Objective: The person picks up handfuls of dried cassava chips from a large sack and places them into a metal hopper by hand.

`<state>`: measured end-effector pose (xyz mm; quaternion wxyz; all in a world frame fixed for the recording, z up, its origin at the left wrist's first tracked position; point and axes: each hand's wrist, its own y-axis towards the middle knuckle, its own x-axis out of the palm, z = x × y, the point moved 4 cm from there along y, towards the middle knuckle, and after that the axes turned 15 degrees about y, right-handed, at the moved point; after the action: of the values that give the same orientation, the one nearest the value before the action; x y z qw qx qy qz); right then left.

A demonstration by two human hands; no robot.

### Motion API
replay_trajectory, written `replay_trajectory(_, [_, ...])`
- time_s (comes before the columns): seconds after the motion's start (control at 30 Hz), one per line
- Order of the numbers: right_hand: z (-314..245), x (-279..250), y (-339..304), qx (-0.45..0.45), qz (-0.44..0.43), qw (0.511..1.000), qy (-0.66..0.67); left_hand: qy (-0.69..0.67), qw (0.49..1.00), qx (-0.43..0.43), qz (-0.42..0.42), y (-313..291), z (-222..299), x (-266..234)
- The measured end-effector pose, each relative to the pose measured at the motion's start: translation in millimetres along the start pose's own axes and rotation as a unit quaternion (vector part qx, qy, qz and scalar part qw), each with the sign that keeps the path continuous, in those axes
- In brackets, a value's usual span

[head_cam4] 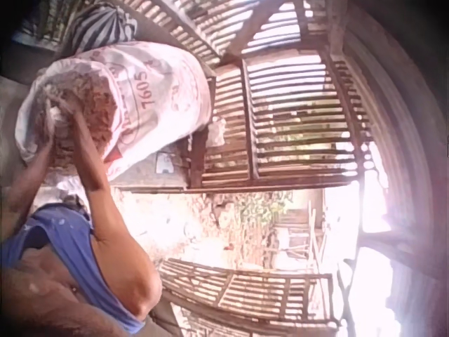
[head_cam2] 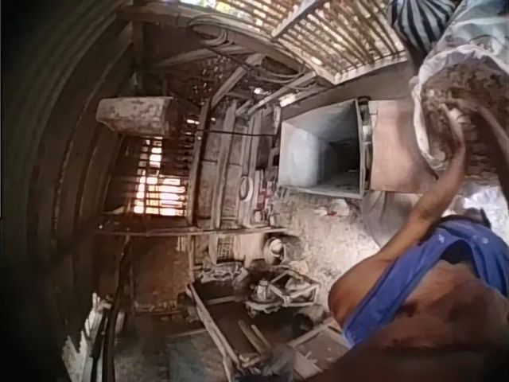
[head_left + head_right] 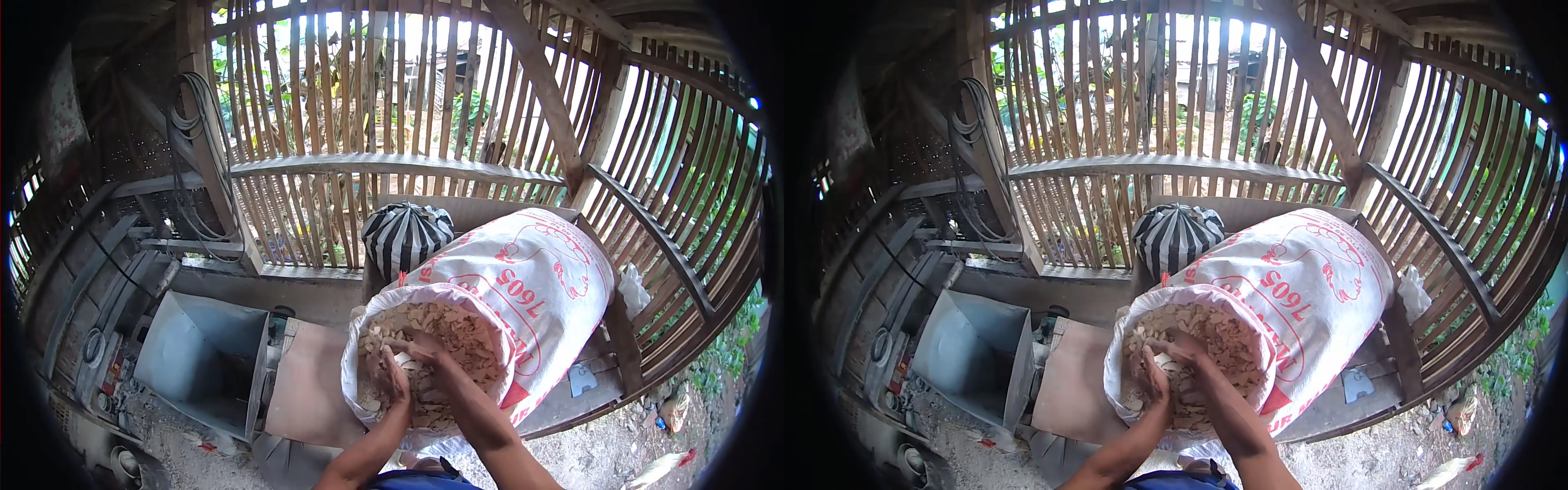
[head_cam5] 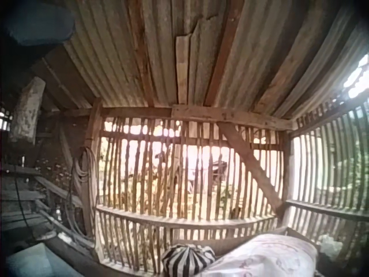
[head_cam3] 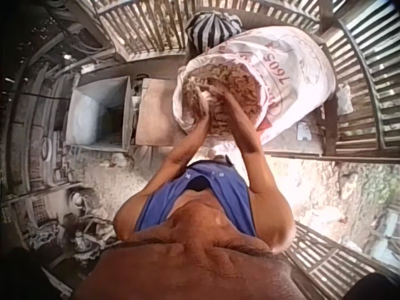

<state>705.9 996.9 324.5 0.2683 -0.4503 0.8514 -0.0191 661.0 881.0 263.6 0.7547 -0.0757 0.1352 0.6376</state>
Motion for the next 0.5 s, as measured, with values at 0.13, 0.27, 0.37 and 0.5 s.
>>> replay_trajectory(0.13, [33.6,7.6,-10.6,-0.043,0.067,0.939,0.336,-0.158,0.984,0.076,-0.001,-6.0,18.2,5.9])
replay_trajectory(0.27, [26.0,-0.3,-34.9,-0.063,0.145,0.914,0.372,-0.216,0.969,0.113,-0.043,-7.7,33.6,4.1])
replay_trajectory(0.37, [12.5,-7.6,-52.9,-0.107,0.187,0.889,0.403,-0.200,0.959,0.196,-0.044,-12.5,62.5,-7.2])
replay_trajectory(0.5, [-14.7,-18.0,-68.4,-0.156,0.214,0.866,0.425,-0.198,0.952,0.226,-0.059,-11.3,88.7,-16.1])
